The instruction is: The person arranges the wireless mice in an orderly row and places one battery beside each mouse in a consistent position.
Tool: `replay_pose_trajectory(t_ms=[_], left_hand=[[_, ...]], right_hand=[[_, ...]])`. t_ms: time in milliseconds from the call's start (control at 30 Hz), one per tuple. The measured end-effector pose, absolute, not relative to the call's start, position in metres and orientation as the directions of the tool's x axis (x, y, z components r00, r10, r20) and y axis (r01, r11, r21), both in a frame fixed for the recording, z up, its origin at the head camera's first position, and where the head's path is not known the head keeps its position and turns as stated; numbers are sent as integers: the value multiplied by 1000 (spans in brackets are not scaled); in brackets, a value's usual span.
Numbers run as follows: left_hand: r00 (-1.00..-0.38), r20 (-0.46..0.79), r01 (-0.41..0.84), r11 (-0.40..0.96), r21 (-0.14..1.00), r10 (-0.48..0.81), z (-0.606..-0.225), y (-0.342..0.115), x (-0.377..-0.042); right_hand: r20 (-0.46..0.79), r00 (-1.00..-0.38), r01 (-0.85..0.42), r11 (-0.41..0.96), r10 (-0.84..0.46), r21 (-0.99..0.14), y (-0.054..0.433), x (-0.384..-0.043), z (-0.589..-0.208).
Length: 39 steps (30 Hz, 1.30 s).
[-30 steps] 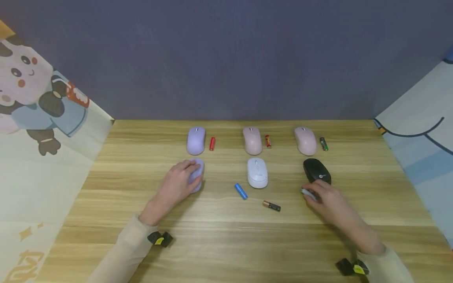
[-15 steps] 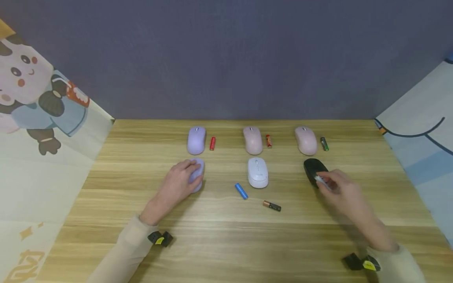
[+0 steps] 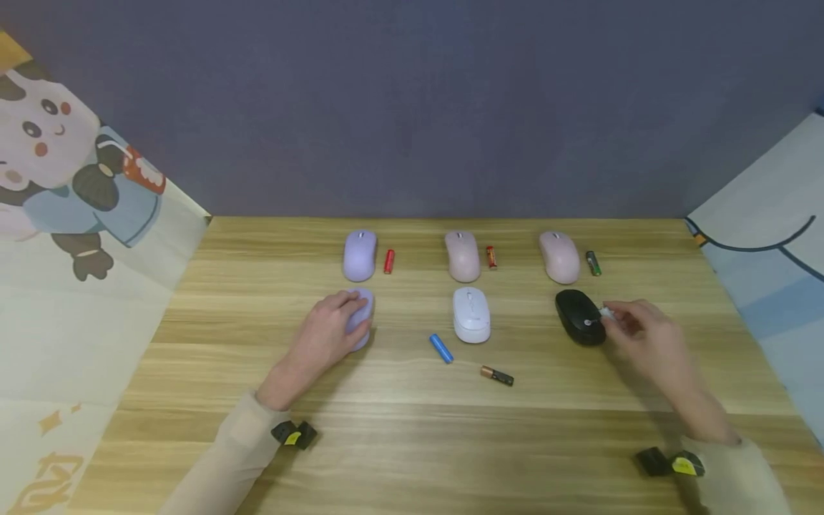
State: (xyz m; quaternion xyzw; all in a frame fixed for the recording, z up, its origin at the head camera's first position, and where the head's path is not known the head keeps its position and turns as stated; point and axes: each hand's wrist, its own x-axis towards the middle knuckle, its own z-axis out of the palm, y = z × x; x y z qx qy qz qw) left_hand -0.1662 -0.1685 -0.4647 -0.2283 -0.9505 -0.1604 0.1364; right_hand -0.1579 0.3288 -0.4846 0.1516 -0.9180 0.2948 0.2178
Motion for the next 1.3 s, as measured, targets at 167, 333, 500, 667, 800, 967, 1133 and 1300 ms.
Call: replay_pose_trajectory(t_ms=[167,333,500,667,800,967,1133,1300], left_hand=[[-856,338,479,845,237,391,-466,-168,-166],[-857,336,475,851,224,390,-466,-167,-166],[-858,332,474,853,219,391,-464,-167,-167],[-858,328,476,851,220,396,-464,-167,-166],[-855,337,480,848,225,395,-465,-167,-165],[-852,342,482,848,219,396,-466,-167,-165],[-851,344,484,848,219,397,-467,-167,-166],[-851,345,483,846,223,395,-467,-166,-166]], right_hand=[[453,-886,-329,823,-99,-464,336,-162,-491],[304,-952,-178,857,-26,-483,342,-165,-493],[162,-987,-62,880,17,-471,343,-168,-494],[81,-996,-2,887,40,-462,343,-172,-496],[40,-998,15,882,39,-471,345,-176,-495],[19,-999,31,881,45,-472,345,-179,-497],[-24,-998,60,885,55,-462,343,-181,-494],[-55,-997,77,884,58,-462,341,-180,-492]])
